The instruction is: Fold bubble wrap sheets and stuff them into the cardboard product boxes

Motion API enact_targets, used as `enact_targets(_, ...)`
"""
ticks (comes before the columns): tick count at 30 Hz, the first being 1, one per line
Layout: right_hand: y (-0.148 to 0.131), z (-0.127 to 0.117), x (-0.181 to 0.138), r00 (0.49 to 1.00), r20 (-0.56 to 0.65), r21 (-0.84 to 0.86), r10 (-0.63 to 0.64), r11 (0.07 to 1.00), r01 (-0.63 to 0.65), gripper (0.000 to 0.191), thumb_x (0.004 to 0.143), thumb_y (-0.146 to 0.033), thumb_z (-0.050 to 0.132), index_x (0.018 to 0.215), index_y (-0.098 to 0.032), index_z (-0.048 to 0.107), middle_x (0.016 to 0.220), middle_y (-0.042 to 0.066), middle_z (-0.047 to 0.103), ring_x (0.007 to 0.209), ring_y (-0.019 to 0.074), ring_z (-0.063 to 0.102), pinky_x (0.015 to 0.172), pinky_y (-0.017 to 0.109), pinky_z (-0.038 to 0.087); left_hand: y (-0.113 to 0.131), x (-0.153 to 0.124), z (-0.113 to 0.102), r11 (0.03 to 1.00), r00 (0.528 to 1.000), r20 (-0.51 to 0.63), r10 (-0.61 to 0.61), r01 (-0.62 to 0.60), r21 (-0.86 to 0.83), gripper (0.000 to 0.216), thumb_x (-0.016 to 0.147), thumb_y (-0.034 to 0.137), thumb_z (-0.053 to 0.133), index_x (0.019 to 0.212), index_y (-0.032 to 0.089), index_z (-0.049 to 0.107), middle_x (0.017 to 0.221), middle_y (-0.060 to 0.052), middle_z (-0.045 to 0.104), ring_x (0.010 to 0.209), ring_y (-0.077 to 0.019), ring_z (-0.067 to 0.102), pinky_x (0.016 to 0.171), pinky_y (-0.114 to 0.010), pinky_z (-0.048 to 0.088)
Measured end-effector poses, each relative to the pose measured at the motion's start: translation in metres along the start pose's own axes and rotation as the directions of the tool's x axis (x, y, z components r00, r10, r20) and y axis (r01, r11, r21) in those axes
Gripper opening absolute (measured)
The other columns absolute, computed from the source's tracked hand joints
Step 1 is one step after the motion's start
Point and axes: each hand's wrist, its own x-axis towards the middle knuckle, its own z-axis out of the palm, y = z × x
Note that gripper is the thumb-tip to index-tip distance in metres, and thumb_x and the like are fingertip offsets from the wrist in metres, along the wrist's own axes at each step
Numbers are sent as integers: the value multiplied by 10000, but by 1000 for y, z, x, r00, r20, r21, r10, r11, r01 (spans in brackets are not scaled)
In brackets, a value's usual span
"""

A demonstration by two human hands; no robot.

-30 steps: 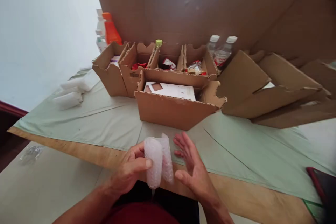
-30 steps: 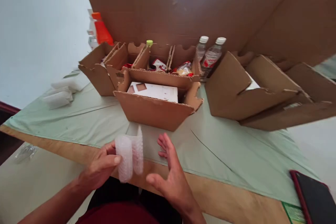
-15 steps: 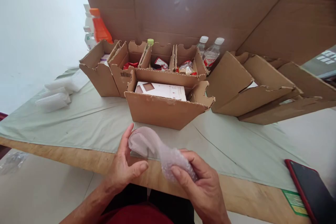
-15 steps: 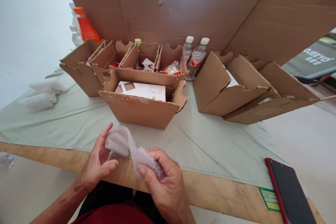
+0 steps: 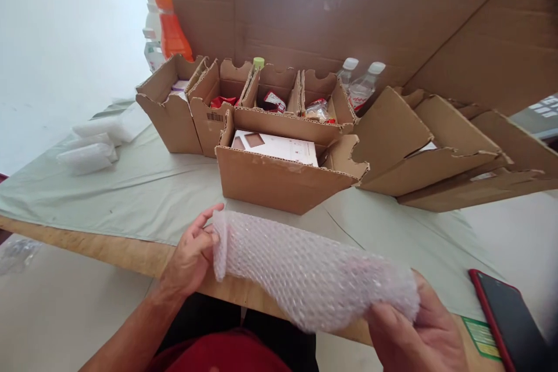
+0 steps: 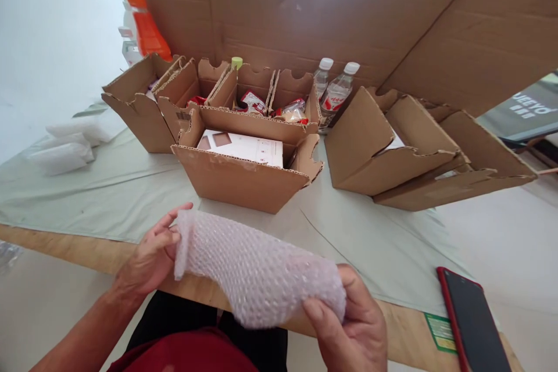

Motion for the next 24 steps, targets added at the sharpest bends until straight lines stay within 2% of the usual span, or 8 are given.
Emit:
enact_targets(4, 20, -11, 4, 993, -68, -159, -98, 984, 86, 205, 817, -375, 800, 938, -266, 676, 900, 47, 723, 774, 221, 673, 653, 308, 552, 7, 1, 3, 990, 994, 43, -106, 109, -91, 702, 777, 644, 685, 1321, 216, 569, 1113, -104, 700, 943, -277, 684, 668, -357, 588)
enact_targets(8, 19, -15, 0, 990, 50, -146, -134, 979, 139, 161, 843, -370, 775, 922, -253, 699, 1045, 92, 755, 985, 292, 725, 762, 361, 597, -4, -1, 10, 992, 998, 10, -67, 66, 104, 766, 677, 402, 869, 1356, 246, 553, 974, -29, 662, 812, -182, 630, 642, -303, 576)
enact_targets(11, 10, -22, -5, 981, 137, -118, -135, 981, 152, 165, 853, -406, 755, 872, -251, 702, 1018, 101, 758, 965, 308, 735, 710, 363, 605, -8, -1, 12, 973, 1000, -17, 25, -20, 231, 592, 657, 343, 859, 1196, 195, 663, 791, 25, 605, 695, -121, 573, 630, -239, 514)
enact_targets(15, 7, -27, 1, 971, -132, -387, -200, 912, 135, 227, 828, -439, 773, 907, -248, 679, 1131, 111, 734, 1023, 302, 705, 829, 393, 575, -1, -1, 4, 892, 982, -28, 185, -156, 423, 480, 707, 338, 760, 1155, 187, 680, 796, 19, 609, 689, -125, 583, 647, -247, 484)
enact_targets(17, 16, -26, 10, 941, -172, -596, -290, 791, 135, 282, 848, -487, 728, 965, -237, 670, 1164, 129, 717, 1056, 311, 689, 900, 431, 548, 3, 1, -4, 739, 951, -12, 309, -232, 633, 507, 744, 324, 696, 1233, 199, 648, 813, 18, 605, 700, -140, 590, 656, -266, 477)
enact_targets(20, 42, -28, 25, 938, -43, -801, -345, 573, 174, 447, 917, -579, 562, 1118, -190, 651, 1254, 200, 674, 1127, 369, 659, 938, 543, 525, 5, 3, -21, 373, 915, 46, 401, -209, 904, 609, 789, 302, 593, 1388, 202, 557, 836, 6, 635, 696, -170, 594, 674, -309, 467)
enact_targets(22, 59, -35, 30, 930, -16, -877, -367, 452, 163, 564, 950, -605, 475, 1228, -139, 626, 1367, 268, 604, 1215, 433, 607, 945, 627, 497, 6, 3, -33, 156, 900, 89, 428, -170, 973, 625, 813, 315, 557, 1426, 197, 528, 863, -14, 662, 692, -191, 599, 666, -330, 466)
enact_targets(24, 66, -43, 30, 903, -41, -915, -428, 378, 138, 562, 970, -569, 472, 1269, -116, 620, 1433, 293, 551, 1276, 460, 563, 978, 664, 463, 8, -1, -40, 17, 854, 152, 497, -184, 983, 548, 854, 358, 547, 1381, 209, 568, 930, -47, 679, 757, -223, 630, 650, -337, 476)
